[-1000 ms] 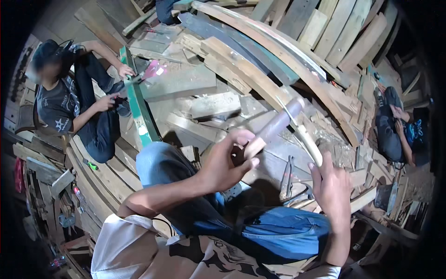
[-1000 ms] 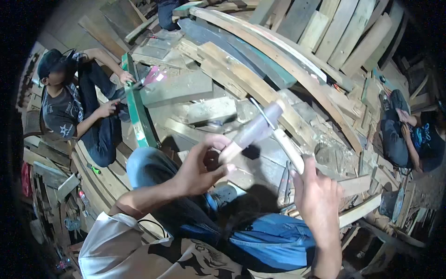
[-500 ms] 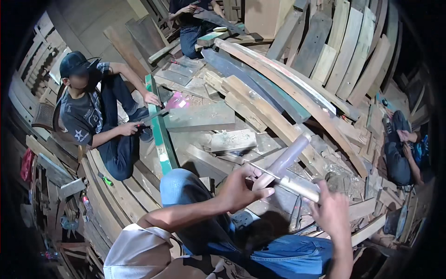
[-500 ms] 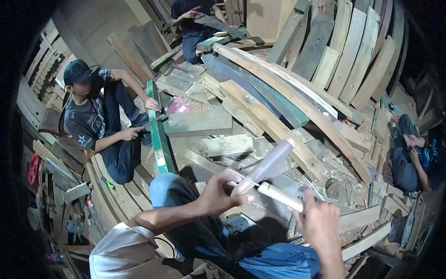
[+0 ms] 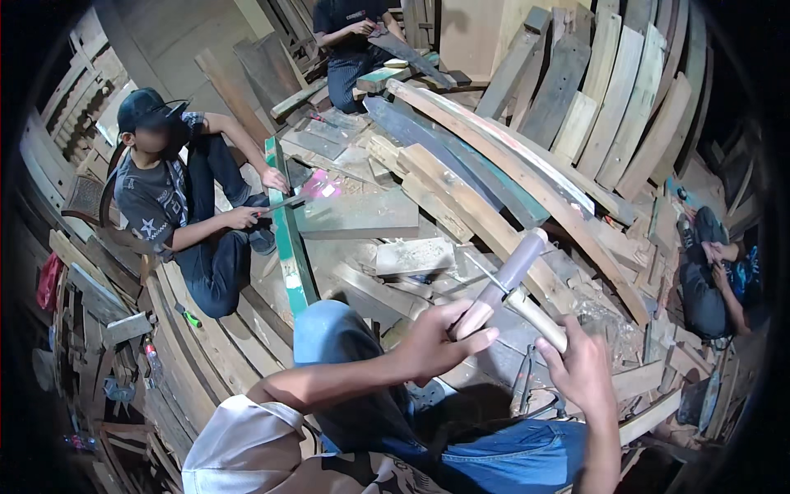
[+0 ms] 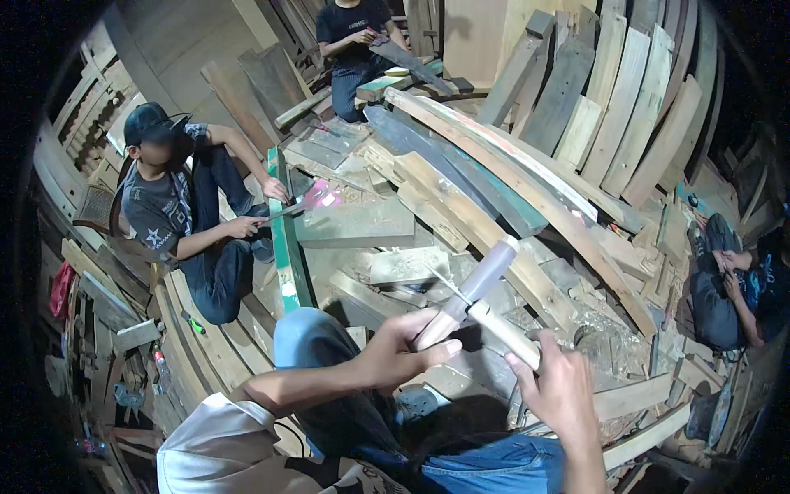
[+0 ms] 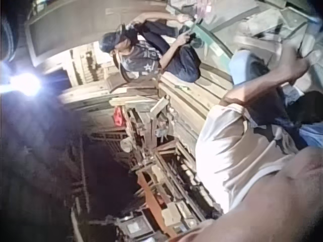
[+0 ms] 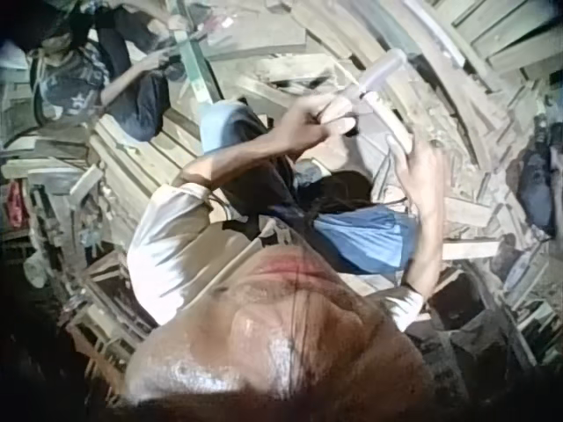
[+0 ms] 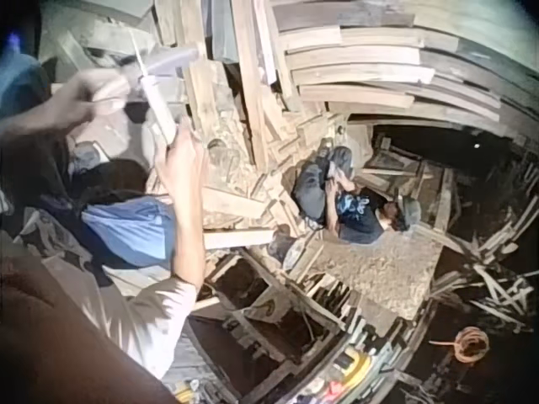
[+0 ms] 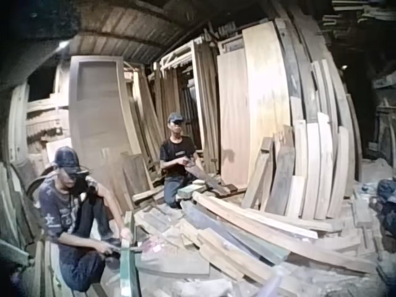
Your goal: The person marks and carves a wooden piece covered in purple material using a small pointed metal tool, then shapes the piece by scraping it with a small knife.
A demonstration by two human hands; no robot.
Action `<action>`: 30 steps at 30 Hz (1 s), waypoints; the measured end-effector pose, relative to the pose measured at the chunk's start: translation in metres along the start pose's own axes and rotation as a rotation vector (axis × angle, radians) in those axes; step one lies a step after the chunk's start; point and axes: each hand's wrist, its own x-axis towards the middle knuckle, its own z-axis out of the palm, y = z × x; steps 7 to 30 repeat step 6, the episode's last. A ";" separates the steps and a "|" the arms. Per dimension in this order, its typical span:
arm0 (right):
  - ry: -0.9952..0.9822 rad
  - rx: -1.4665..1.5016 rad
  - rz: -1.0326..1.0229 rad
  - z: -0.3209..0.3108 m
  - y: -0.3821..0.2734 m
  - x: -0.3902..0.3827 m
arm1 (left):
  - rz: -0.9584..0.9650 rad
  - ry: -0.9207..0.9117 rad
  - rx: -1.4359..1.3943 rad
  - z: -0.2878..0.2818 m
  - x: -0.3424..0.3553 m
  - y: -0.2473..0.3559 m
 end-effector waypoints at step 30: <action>0.153 0.073 -0.132 0.012 0.015 0.034 | -0.212 0.052 -0.090 0.008 0.010 0.037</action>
